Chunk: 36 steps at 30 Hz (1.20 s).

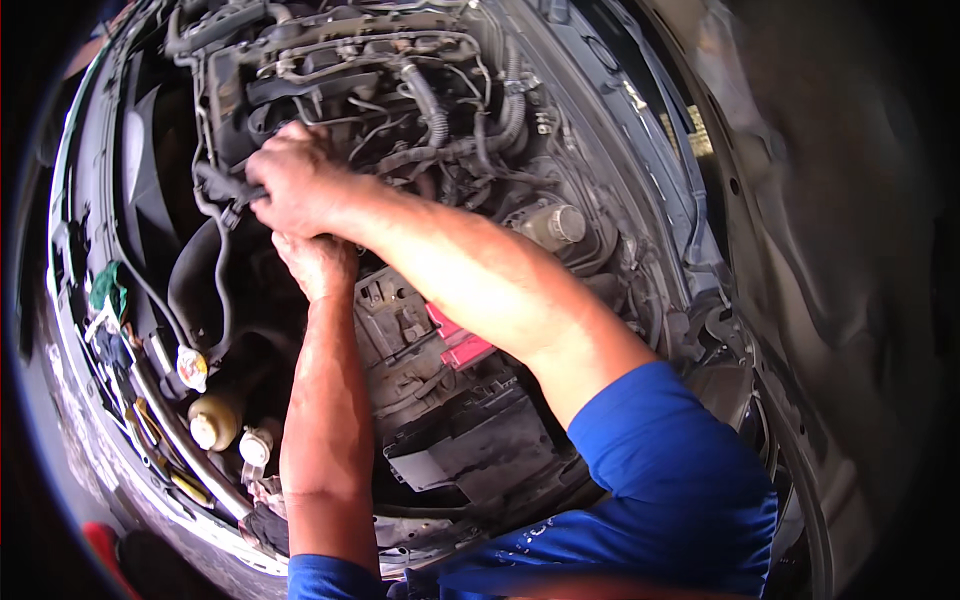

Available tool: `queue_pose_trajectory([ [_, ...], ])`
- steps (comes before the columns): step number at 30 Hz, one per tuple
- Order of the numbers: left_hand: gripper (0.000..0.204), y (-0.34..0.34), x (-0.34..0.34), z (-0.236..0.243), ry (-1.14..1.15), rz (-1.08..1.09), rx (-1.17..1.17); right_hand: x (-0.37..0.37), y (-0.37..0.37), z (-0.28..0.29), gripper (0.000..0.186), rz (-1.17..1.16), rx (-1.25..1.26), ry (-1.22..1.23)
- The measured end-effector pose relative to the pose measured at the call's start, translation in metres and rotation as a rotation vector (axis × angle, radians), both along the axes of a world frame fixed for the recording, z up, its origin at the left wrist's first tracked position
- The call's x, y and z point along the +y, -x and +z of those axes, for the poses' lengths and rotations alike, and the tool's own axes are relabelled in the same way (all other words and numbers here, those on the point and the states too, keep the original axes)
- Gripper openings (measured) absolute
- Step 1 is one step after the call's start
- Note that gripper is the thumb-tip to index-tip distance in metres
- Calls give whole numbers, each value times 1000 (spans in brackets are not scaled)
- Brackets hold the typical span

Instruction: The recorder is working on various components inside a car engine bay, including wires and brackets, using hand tools.

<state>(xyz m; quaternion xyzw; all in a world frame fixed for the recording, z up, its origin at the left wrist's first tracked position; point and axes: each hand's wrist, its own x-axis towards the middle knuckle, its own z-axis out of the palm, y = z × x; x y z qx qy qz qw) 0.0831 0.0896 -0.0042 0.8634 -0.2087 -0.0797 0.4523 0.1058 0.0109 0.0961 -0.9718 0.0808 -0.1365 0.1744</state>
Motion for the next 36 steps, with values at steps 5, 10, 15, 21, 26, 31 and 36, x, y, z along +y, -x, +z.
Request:
queue_pose_trajectory([
  [5, 58, -10, -8, -36, 65, -161, -257, 7, 20, 4, 35, 86, -35, 113],
  [10, 48, -11, 7, -42, 256, 39, -54, -26, 108, 22, 35, -25, -157, 53],
  [15, 44, -17, 5, -31, 248, 107, 106, -107, 229, 75, 21, -432, -274, 213],
  [21, 44, -15, 3, -17, 274, 130, 280, -222, 332, 134, 27, -1015, -87, 509],
  [26, 35, -12, 14, -13, 484, 119, 460, -281, 335, 137, 31, -956, 318, 423],
  [31, 30, -13, 21, -17, 569, 108, 505, -292, 332, 148, 27, -942, 396, 419],
  [36, 29, -11, 24, -20, 682, 47, 594, -300, 331, 147, 21, -966, 454, 482],
])
